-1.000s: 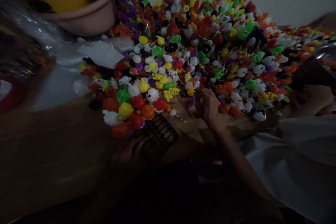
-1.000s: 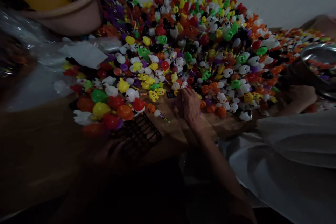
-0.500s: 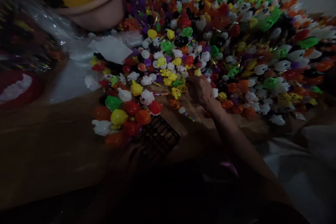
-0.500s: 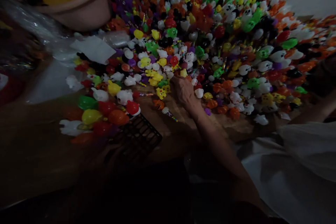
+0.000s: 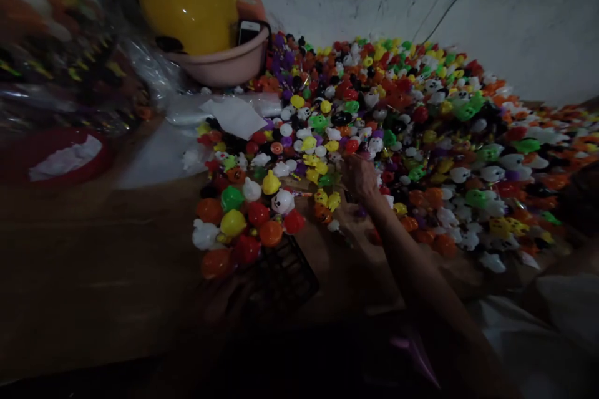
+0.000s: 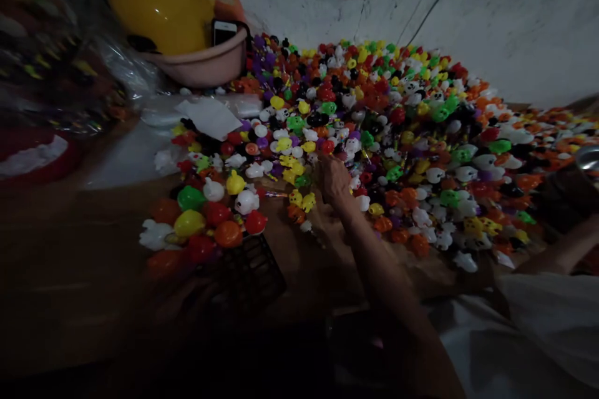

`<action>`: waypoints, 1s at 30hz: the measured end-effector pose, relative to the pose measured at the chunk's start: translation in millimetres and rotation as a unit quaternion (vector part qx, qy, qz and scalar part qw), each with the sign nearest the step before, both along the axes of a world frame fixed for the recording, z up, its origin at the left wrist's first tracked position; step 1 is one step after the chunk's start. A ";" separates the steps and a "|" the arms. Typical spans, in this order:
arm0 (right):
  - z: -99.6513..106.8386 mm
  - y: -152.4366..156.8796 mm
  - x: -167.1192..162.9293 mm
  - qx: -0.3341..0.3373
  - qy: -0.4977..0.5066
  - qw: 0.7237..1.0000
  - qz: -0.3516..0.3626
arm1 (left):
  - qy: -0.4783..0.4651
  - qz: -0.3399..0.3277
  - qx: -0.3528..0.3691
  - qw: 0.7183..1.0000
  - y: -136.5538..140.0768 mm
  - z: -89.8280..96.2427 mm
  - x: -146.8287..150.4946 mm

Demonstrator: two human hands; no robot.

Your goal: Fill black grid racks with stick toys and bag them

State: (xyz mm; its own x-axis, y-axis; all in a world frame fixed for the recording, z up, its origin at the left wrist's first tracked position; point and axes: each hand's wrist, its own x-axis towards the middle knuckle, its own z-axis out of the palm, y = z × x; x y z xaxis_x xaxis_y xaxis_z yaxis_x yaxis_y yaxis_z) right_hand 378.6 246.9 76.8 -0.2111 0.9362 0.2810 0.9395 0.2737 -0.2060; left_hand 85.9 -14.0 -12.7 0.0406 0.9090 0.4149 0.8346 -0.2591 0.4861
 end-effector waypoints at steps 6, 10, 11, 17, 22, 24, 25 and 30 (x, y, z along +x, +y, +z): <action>-9.1 41.5 -27.8 0.001 -0.003 0.998 -0.057 | 0.019 -0.017 0.010 1.000 1.6 -3.2 3.9; -16.9 49.8 -36.9 0.031 0.034 0.997 -0.056 | 0.033 -0.029 0.017 0.999 1.6 -4.1 4.3; -17.0 48.8 -36.3 0.036 0.044 0.997 -0.058 | 0.035 -0.031 0.019 0.999 1.7 -4.6 3.7; 4.8 31.1 -1.4 -0.018 0.099 0.994 -0.052 | 0.034 -0.040 0.019 0.998 2.5 -6.3 1.2; 19.7 18.6 20.8 -0.037 -0.005 0.996 -0.078 | 0.036 -0.031 0.026 0.999 0.8 -2.6 4.6; 17.0 20.9 16.6 -0.045 -0.074 0.995 -0.058 | 0.040 -0.032 0.036 0.998 -0.4 -0.7 5.5; 14.4 24.1 12.4 -0.050 -0.094 0.994 -0.035 | 0.043 -0.034 0.042 0.998 -0.5 0.3 5.7; 3.1 52.8 -10.9 -0.059 -0.116 0.991 -0.004 | 0.050 -0.037 0.075 0.995 8.2 5.2 4.0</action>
